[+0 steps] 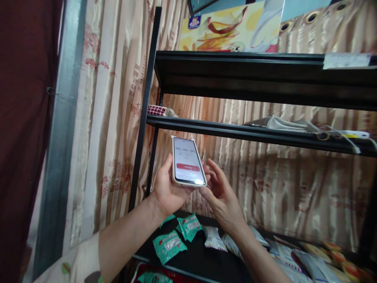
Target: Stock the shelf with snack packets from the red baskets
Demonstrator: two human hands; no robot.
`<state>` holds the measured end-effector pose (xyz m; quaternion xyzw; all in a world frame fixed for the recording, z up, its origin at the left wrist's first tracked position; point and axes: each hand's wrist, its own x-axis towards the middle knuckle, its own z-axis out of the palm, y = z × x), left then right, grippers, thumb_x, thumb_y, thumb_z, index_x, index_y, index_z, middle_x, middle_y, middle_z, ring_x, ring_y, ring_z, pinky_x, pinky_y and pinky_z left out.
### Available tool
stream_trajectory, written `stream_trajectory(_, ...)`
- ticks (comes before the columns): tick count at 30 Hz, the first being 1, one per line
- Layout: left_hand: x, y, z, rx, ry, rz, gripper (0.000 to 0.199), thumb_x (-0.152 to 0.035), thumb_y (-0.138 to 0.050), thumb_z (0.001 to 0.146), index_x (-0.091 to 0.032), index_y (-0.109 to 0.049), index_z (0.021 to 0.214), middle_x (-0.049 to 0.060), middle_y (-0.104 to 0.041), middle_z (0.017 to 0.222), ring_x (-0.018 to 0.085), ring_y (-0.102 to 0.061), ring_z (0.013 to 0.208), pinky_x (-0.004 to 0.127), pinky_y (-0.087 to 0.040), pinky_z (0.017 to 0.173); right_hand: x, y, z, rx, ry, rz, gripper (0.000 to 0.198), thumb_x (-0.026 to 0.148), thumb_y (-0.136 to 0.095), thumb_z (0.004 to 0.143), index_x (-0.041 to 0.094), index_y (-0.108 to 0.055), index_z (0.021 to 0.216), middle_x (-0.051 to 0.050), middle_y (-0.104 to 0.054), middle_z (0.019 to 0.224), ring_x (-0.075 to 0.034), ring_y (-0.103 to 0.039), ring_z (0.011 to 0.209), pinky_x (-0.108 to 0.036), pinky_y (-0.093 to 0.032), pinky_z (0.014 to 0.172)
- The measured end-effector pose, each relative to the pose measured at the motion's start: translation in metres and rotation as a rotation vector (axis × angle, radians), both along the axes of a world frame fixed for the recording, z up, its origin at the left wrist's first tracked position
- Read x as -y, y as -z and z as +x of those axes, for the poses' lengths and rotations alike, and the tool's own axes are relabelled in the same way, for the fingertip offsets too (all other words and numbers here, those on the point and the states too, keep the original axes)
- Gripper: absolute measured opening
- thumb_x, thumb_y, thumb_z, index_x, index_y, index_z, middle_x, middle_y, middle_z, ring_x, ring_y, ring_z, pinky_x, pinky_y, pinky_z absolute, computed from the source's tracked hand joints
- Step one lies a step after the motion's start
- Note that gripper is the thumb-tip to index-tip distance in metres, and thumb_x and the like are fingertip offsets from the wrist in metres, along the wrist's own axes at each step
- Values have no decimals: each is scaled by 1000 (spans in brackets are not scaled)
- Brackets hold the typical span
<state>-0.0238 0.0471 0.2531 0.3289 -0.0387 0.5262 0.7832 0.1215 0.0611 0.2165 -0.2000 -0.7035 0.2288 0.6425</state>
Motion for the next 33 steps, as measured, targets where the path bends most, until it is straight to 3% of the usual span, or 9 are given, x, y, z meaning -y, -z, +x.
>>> stream_trajectory(22,-30,-56,20,28,-10,107,62,-51,-25,93,-5,-53,124,20,-66,108,33,-62,103,49,-46,89,-20,-61,10,27,61,90,67,45,-72,73,28,-43,131,-7,-58,123,-22,-56,114,-42,-40,104)
stream_trajectory(33,-53,-91,30,34,7,168,66,-54,-22,92,-4,-54,121,22,-62,116,34,-60,105,50,-48,85,-41,-98,22,56,130,148,66,48,-72,71,28,-46,128,-4,-65,107,-22,-61,103,-43,-48,96)
